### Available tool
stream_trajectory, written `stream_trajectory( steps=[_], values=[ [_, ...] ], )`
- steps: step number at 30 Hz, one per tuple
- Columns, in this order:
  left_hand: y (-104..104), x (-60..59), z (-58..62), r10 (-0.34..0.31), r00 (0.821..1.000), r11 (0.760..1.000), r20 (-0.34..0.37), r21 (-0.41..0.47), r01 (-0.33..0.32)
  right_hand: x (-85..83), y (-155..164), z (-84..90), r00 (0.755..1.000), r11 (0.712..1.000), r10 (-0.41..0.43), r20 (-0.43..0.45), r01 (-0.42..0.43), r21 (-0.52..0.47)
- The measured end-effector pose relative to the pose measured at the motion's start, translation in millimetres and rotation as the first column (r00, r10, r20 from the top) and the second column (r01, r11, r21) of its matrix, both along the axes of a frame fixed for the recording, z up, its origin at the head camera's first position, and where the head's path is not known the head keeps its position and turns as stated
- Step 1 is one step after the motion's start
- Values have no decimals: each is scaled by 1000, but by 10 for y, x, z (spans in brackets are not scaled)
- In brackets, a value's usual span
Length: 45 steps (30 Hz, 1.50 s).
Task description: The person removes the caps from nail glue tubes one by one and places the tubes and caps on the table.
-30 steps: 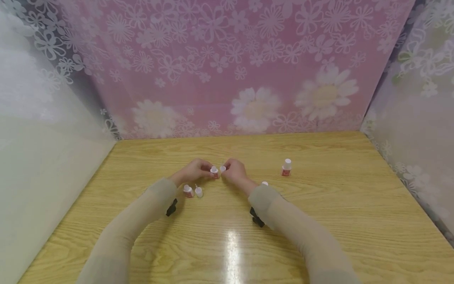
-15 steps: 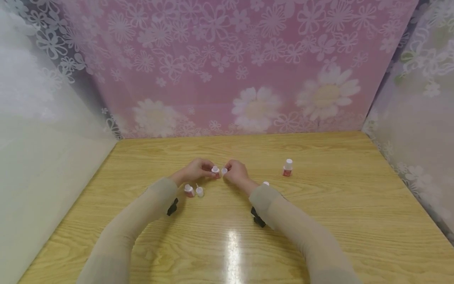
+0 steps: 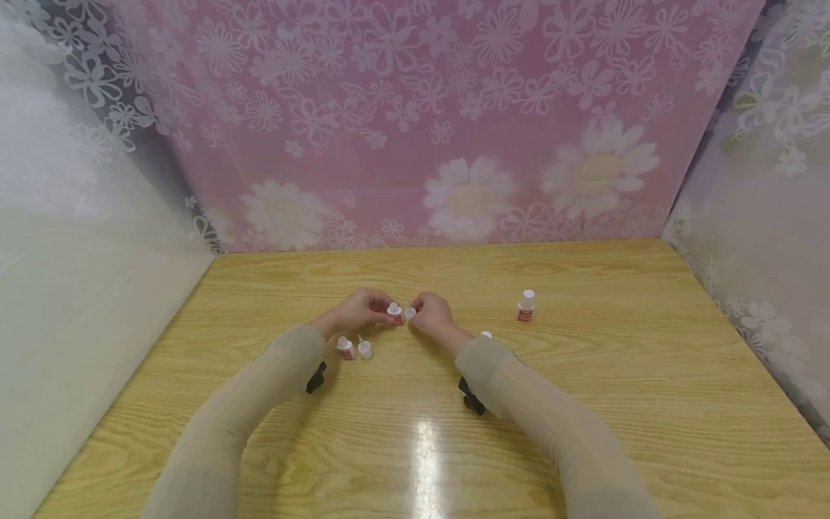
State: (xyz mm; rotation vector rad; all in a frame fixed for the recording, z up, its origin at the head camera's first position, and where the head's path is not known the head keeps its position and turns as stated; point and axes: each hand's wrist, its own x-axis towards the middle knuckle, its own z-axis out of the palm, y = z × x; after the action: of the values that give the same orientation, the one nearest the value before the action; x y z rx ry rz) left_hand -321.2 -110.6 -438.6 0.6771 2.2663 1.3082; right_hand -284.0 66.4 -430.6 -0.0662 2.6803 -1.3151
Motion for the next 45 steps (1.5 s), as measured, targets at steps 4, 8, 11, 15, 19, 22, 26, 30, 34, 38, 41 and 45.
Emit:
stream_trajectory(
  steps=[4,8,11,15,19,22,26,30,34,38,41,45],
  values=[
    [7,-1,7,2,1000,1000,-10,-3,-2,5,11,16,1000,1000,0,2,0,4],
    [5,9,27,-4,1000,1000,6,-1,4,23,18,33,1000,1000,0,24,1,-23],
    [-15,15,82,-5,1000,1000,17,-13,5,50,15,65,999,999,-4,50,6,-51],
    [-70,-20,206,2,1000,999,-24,-33,-3,86,10,167,999,996,-3,51,7,-90],
    [-133,-23,347,30,998,999,-61,-30,-32,152,34,330,1000,985,-9,11,11,-170],
    [-172,33,462,81,995,997,-59,9,-81,209,64,450,1000,975,-9,-3,8,-220],
    [-199,141,607,175,983,980,-56,110,-168,287,82,588,1000,966,2,-6,-3,-258],
    [-179,264,758,260,964,949,-52,197,-246,371,103,748,999,954,13,-31,-21,-299],
    [-136,407,883,321,946,921,-49,247,-300,455,134,907,998,949,31,-62,-49,-310],
    [-35,554,969,355,932,907,-76,270,-324,504,189,987,994,950,48,-99,-76,-303],
    [66,632,988,345,933,910,-104,278,-306,527,248,992,992,949,58,-109,-89,-303],
    [189,692,942,303,944,925,-128,278,-259,553,338,959,994,954,59,-96,-85,-287]
  ],
)
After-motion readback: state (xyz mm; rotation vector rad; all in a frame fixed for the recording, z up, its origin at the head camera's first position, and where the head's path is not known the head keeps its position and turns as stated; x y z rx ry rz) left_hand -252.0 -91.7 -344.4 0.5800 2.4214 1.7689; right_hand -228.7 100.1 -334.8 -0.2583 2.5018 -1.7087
